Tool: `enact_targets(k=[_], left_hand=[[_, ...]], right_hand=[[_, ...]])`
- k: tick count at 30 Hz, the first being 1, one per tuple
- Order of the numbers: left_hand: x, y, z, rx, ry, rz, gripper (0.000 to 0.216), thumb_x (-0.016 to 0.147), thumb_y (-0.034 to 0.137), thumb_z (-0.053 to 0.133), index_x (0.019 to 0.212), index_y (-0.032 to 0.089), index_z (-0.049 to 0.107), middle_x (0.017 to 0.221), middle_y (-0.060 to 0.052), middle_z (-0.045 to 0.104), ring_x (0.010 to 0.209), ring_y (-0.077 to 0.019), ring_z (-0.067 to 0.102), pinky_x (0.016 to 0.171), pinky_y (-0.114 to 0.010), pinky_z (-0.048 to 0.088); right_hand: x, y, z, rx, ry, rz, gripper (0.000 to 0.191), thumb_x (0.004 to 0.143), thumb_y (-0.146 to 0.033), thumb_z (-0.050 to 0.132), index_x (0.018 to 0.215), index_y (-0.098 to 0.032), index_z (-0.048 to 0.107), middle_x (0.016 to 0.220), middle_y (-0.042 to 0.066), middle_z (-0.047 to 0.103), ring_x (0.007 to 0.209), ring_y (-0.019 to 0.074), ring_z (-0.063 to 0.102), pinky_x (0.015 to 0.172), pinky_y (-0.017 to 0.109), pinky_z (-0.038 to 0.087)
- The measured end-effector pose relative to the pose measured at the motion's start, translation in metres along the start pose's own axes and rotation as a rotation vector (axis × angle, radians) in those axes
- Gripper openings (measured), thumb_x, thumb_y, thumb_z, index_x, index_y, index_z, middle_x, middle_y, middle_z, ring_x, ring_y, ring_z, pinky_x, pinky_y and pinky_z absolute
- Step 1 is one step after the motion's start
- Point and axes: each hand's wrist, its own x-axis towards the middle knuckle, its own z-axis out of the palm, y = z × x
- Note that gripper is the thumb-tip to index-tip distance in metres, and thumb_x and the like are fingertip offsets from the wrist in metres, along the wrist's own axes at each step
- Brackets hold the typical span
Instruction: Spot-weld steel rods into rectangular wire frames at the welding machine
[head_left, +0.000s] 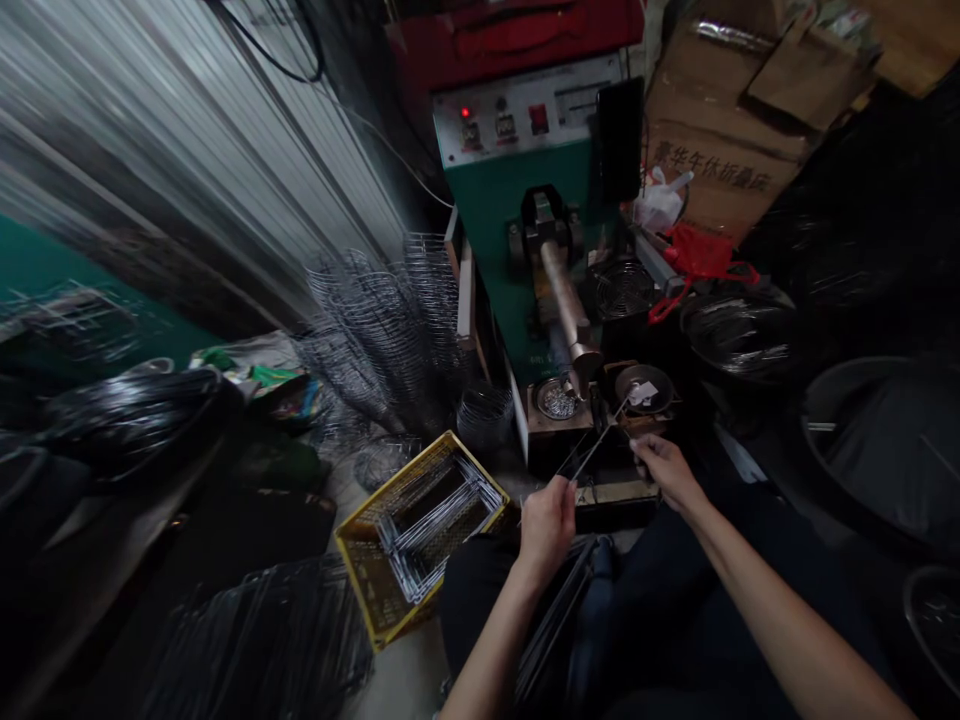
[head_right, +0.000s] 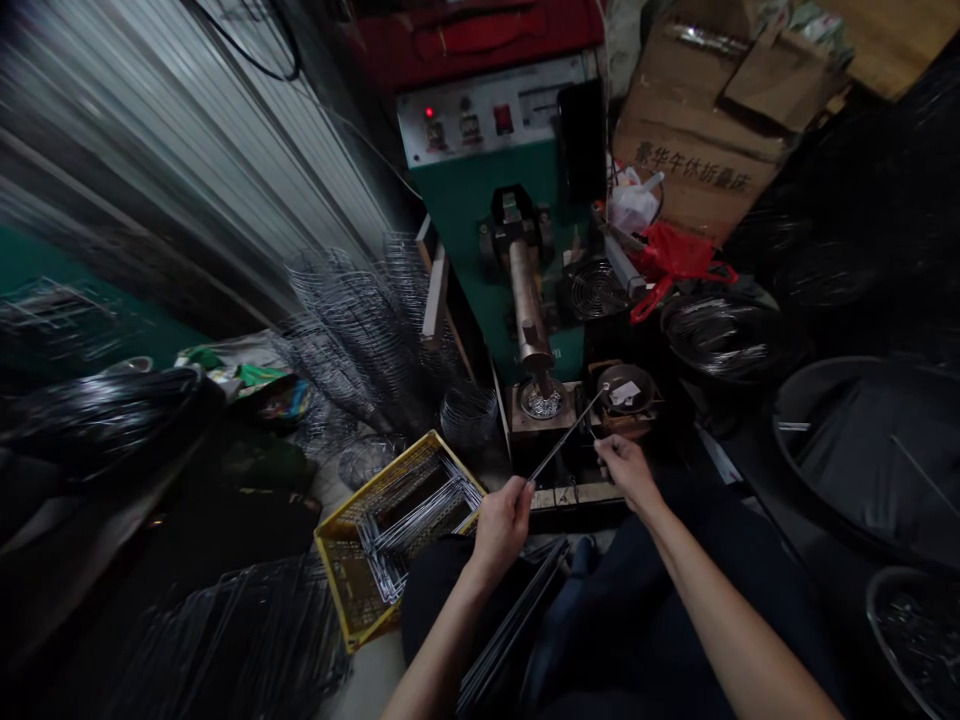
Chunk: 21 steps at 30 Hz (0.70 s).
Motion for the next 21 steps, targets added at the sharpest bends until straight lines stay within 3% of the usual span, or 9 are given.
enact_targets(k=[8, 21], left_hand=[[-0.006, 0.012, 0.005, -0.037, 0.087, -0.041, 0.032, 0.096, 0.030, 0.039, 0.066, 0.021, 0.046, 0.055, 0.004, 0.042, 0.050, -0.0107, 0.040, 0.053, -0.024, 0.026], [-0.014, 0.018, 0.001, -0.044, 0.206, -0.039, 0.028, 0.095, 0.025, 0.040, 0.070, 0.019, 0.050, 0.058, 0.004, 0.046, 0.051, -0.0093, 0.044, 0.054, -0.022, 0.029]], right_hand=[[-0.020, -0.010, 0.046, 0.147, -0.015, 0.001, 0.040, 0.072, -0.056, 0.067, 0.067, -0.019, 0.051, 0.054, -0.006, 0.043, 0.042, 0.0056, 0.036, 0.040, 0.019, 0.026], [-0.025, -0.040, 0.057, 0.220, -0.066, -0.035, 0.034, 0.074, -0.048, 0.071, 0.072, -0.016, 0.059, 0.053, -0.007, 0.040, 0.044, 0.0046, 0.032, 0.040, 0.018, 0.023]])
